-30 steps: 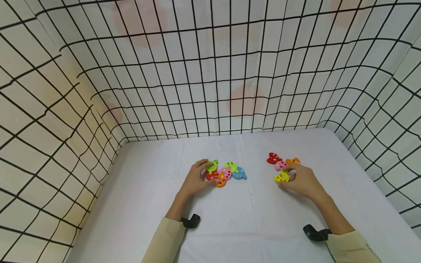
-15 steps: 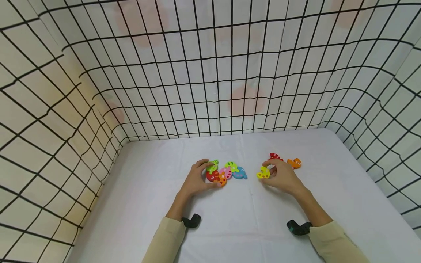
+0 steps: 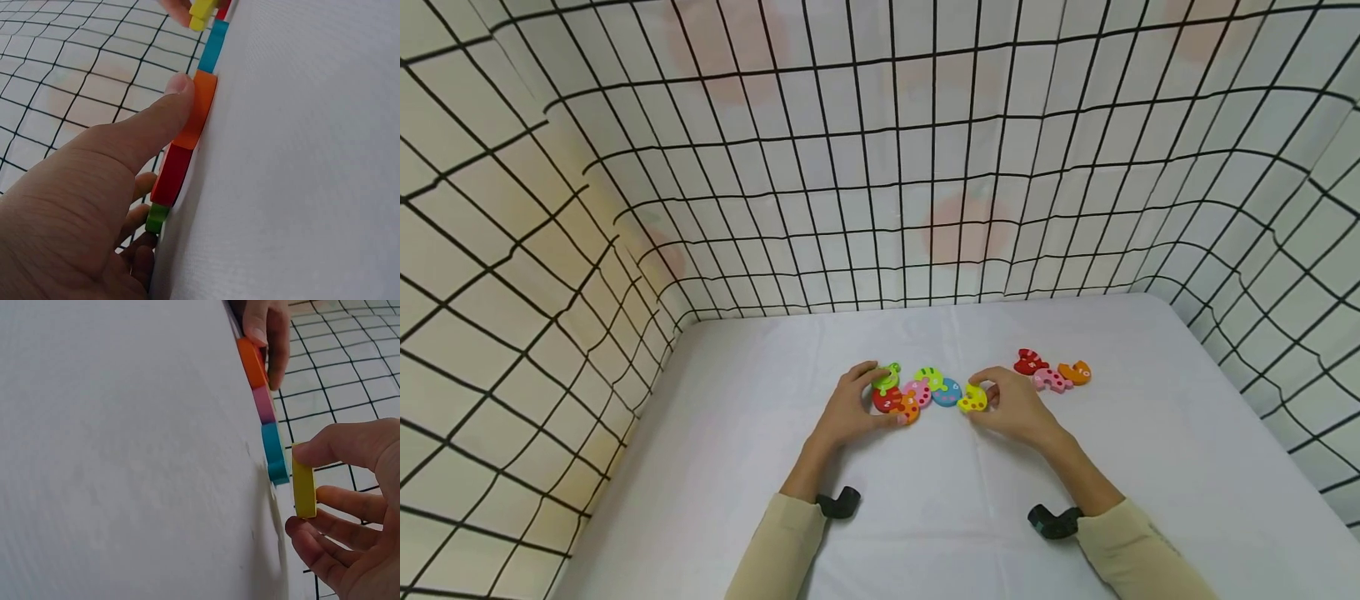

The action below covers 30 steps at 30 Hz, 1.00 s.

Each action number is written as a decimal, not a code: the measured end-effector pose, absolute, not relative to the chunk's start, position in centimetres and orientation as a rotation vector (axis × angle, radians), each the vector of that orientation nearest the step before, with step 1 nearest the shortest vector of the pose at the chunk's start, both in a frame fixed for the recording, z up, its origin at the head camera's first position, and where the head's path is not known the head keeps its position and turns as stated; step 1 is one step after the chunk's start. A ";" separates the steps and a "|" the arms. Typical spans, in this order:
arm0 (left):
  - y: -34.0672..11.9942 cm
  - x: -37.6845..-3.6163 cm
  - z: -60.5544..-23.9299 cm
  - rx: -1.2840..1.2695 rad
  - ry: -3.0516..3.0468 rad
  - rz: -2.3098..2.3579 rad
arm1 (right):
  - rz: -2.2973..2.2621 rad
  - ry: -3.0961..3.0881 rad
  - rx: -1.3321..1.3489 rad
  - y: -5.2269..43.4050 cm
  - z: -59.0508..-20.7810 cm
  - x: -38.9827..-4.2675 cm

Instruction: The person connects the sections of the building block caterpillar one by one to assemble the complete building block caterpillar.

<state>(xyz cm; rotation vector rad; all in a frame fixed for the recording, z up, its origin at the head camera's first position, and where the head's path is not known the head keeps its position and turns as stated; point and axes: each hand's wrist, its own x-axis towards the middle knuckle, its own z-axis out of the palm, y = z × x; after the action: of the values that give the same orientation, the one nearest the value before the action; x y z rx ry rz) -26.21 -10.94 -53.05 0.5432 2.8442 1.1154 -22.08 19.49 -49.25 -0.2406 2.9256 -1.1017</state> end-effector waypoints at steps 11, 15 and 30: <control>-10.9 -26.6 -53.2 0.544 2.847 1.118 | -1.067 2.930 -0.185 18.2 -49.7 -22.3; -10.8 -26.6 -53.3 0.542 2.847 1.114 | -1.064 2.940 -0.168 18.0 -49.7 -22.4; -11.0 -26.3 -53.0 0.570 2.839 1.156 | -1.028 2.928 -0.147 18.8 -49.8 -22.7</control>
<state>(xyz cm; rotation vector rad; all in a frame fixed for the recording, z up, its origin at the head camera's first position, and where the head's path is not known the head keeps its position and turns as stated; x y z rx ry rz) -26.25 -10.98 -52.96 0.5699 2.8390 1.1556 -22.66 18.76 -49.80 -0.1470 2.9285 -1.0284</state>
